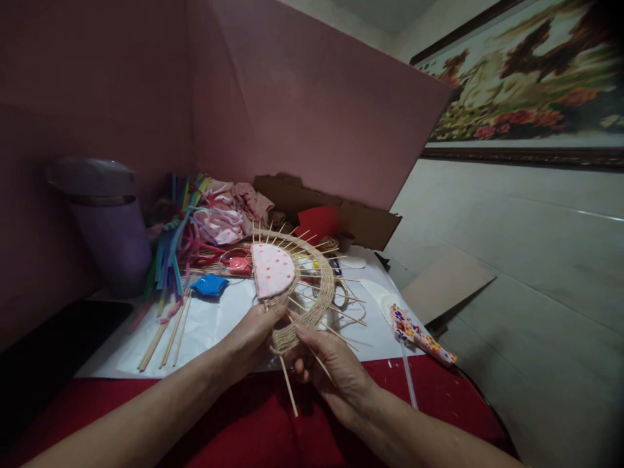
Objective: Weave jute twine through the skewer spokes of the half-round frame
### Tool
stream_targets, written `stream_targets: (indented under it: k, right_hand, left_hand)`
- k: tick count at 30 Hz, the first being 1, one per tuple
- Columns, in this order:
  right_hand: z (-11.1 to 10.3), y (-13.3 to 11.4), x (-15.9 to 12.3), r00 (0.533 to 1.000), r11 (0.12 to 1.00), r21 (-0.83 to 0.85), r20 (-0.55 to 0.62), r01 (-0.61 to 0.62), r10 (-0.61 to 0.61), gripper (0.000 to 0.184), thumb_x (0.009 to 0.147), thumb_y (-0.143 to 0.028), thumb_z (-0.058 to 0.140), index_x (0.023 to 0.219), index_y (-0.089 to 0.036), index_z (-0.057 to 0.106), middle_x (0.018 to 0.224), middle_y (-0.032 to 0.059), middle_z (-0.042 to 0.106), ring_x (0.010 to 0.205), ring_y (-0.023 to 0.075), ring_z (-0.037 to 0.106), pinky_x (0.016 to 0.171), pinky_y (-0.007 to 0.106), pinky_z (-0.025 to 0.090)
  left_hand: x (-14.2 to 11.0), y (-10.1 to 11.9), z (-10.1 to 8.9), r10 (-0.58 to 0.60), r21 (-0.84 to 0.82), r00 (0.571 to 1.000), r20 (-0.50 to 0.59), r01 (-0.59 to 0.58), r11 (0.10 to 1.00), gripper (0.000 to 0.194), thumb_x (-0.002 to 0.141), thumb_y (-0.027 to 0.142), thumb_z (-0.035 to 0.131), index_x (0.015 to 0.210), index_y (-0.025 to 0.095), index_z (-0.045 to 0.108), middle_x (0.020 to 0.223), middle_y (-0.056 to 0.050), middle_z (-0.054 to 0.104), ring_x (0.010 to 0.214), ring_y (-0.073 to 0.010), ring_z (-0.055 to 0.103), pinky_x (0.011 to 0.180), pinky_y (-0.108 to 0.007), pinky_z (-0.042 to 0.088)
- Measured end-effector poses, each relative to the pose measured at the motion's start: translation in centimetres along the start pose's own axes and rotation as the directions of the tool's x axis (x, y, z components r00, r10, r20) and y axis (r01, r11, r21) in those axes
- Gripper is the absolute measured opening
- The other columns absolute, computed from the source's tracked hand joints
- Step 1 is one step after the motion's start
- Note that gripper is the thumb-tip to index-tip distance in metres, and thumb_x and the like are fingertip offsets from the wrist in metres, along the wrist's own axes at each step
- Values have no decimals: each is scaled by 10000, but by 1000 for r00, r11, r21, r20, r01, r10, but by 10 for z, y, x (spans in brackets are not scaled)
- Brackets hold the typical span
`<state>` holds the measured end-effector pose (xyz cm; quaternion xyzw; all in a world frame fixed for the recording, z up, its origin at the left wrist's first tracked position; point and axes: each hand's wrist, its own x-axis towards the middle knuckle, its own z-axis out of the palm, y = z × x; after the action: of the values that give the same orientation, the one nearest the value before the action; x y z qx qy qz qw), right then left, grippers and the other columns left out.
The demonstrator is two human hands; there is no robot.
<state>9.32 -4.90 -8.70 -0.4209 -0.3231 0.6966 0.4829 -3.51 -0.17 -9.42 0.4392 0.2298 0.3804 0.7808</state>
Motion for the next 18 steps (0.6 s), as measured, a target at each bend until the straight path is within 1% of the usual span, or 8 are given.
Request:
stream_targets:
  k: [3,5,8,10,13,18]
  right_hand:
    - [0,0,-1,1000,1000,-3,5,6,-6,339,757,-325,640,1035,-130,644,597,37,644,428,46,483,409,132,328]
    - [0,1,0,1000,1000,-4,8,4,-4,312,748,-330,651,984,-127,656,593,33,642,422,43,477,408,132,326]
    - [0,3,0,1000,1000,-16,6,11,-11,261,733,-347,662,819,-101,672,590,47,645,417,42,477,404,134,325]
    - [0,4,0,1000,999,-30,1,25,-25,271,726,-360,667,743,-89,664,585,56,646,414,41,476,398,133,319]
    - [-1,5,1,999,998,-44,-5,45,-45,288,711,-369,681,723,-81,663,565,49,637,406,38,468,389,130,309]
    - [-2,5,4,999,998,-42,-21,47,-48,327,691,-389,695,668,-65,655,542,53,626,401,42,466,382,136,314]
  left_hand:
    - [-1,1,1,-14,10,999,-45,15,1000,433,807,503,489,676,103,594,464,-62,582,392,-152,541,434,-270,432]
    - [-1,2,0,-21,19,998,-56,22,1000,448,807,516,481,670,104,593,458,-62,578,383,-147,531,426,-267,427]
    - [0,2,0,-25,14,999,-44,25,1000,448,808,517,476,667,106,587,468,-67,585,386,-153,535,424,-274,430]
    - [0,3,1,-25,4,998,-57,25,1000,427,802,503,498,669,106,584,490,-73,598,400,-155,544,433,-274,436]
    - [1,3,1,-12,6,996,-83,12,1000,417,787,491,530,667,96,589,500,-74,604,398,-140,533,431,-260,432]
    - [1,2,0,-16,20,994,-109,18,1000,444,782,511,526,679,86,602,503,-71,603,390,-125,523,415,-237,413]
